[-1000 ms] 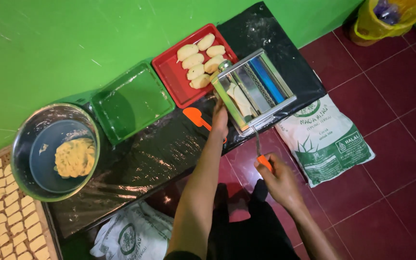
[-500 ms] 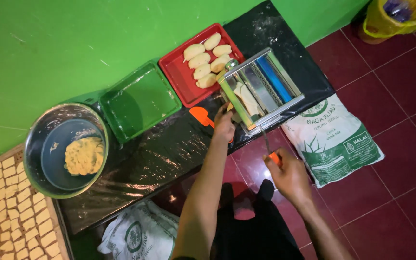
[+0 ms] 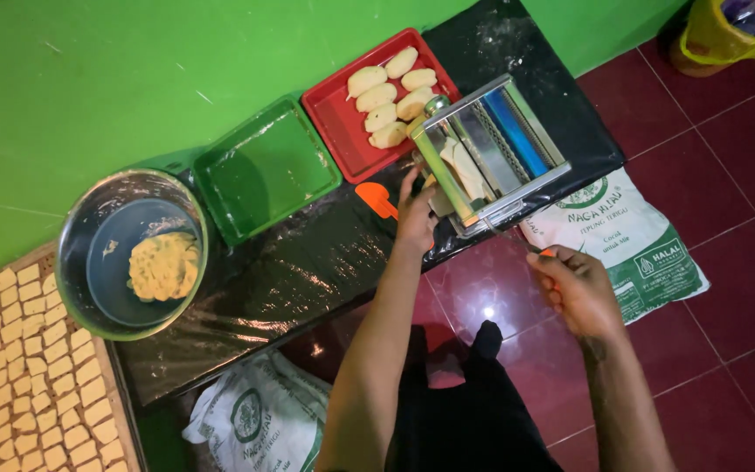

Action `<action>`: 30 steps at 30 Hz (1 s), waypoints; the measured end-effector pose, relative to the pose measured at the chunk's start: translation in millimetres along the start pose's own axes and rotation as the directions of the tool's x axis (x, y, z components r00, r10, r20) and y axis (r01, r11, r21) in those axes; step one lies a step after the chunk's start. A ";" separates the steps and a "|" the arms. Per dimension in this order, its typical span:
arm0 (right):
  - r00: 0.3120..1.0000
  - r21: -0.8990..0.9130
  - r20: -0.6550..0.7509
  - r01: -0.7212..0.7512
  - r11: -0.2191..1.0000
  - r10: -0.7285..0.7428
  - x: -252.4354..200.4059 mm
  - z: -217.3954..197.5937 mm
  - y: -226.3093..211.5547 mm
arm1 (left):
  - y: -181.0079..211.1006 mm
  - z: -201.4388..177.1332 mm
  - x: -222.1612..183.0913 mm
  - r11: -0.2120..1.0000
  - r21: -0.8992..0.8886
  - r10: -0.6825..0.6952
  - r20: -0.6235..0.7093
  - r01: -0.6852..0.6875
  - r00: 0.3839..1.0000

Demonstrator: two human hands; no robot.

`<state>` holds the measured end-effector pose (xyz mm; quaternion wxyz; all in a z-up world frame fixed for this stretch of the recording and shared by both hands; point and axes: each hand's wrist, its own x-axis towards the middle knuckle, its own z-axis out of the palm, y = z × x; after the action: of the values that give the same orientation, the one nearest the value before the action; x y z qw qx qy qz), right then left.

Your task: Flattening dough using a manual pasta machine and cutting it into small squares with a knife

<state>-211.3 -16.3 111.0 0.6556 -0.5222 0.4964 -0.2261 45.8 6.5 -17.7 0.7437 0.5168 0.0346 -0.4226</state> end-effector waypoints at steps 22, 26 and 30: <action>0.911 -0.917 -0.103 0.069 0.394 -0.399 73.8 -30.2 54.9 | -8.7 -36.4 38.7 0.992 -0.031 -0.119 0.024 0.119 0.993; 0.962 -0.914 -0.117 -0.006 0.407 -0.247 90.1 -29.5 79.8 | -1.9 -36.9 28.1 0.998 0.040 -0.059 0.034 0.057 0.998; 0.987 -0.918 -0.093 -0.036 0.396 -0.128 92.6 -22.4 84.6 | 9.0 -39.5 19.0 0.994 0.064 -0.095 0.065 0.091 0.993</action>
<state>-212.5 -72.2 -3.5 0.2158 -0.7913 0.5714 0.0275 79.2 27.8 -38.7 0.7077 0.5226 0.0204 -0.4750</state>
